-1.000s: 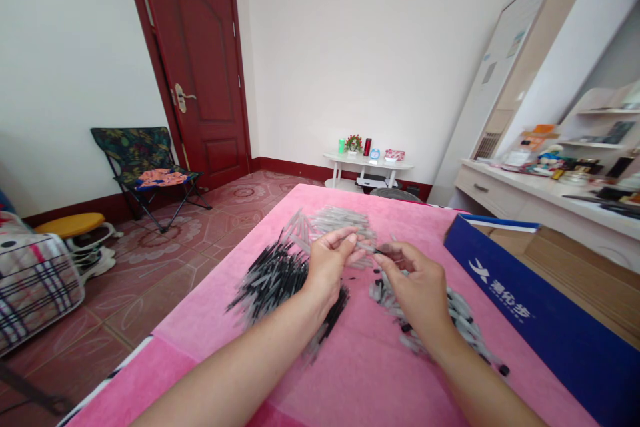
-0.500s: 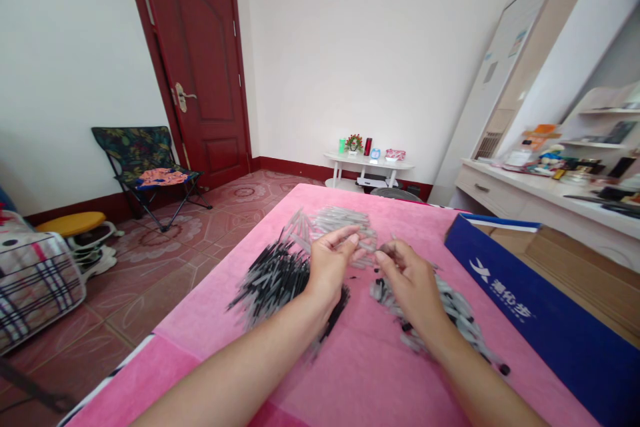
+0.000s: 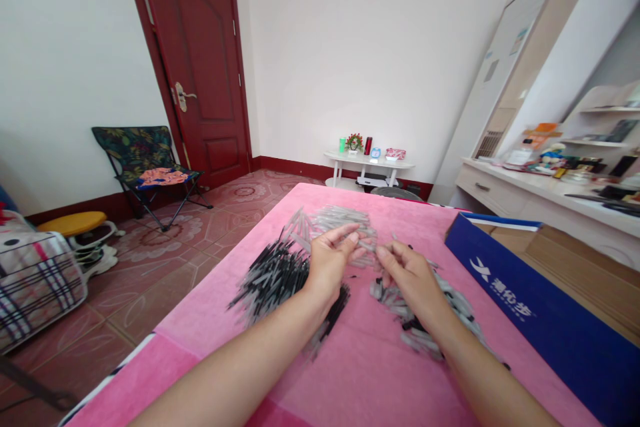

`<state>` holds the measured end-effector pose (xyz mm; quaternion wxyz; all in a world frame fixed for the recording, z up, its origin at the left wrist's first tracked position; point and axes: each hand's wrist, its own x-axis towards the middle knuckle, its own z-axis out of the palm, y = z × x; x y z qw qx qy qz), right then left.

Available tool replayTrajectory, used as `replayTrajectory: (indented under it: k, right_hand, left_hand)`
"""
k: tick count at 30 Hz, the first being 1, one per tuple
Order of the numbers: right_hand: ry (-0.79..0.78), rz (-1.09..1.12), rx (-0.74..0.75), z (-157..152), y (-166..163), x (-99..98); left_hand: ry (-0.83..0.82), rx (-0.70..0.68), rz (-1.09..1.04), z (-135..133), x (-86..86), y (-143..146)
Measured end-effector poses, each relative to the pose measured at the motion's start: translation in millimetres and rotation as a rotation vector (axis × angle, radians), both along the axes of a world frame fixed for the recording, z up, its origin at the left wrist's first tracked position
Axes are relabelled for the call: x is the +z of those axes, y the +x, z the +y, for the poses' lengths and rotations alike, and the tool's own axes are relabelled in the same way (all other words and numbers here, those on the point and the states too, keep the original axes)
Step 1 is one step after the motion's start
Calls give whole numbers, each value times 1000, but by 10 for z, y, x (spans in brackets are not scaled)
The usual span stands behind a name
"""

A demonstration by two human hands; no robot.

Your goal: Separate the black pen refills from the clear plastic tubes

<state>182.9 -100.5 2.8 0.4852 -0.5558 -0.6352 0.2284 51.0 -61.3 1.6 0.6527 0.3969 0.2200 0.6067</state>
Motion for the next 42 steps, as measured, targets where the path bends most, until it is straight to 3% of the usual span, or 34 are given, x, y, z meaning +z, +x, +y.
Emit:
replayTrajectory:
  k: [3,6,10,15,19,24,30,38,40,42]
  right_hand:
    - [48,-28,-7,-2,-4,1]
    - [-14,-49,43,-24,-18,10]
    - [67,-123,-54,-54,-37,28]
    - [12,-106,19,-69,-42,44]
    - [69,-140,-48,-60,-40,38]
    - [-28,-57,44,-63,-42,44]
    - [-4,43,51,-60,-47,41]
    - [-277,413,193,-6,-27,-40]
    - [-296,343,166,23,16,-60]
    - [-234,96,85,53,69,-87]
  left_hand:
    - [-2,5,-9,9,-5,-6]
    - [-3,-4,3,1,9,-9]
    - [-11,6,4,-14,27,-8]
    - [-4,-17,12,-9,23,-7]
    - [-20,-3,1,1,19,-9]
    - [-19,-31,-4,12,5,-6]
    - [10,-45,16,-2,-1,-12]
    - [91,-48,59,27,-15,-26]
    - [117,-34,58,55,-15,-46]
    - [122,-13,56,78,-12,-67]
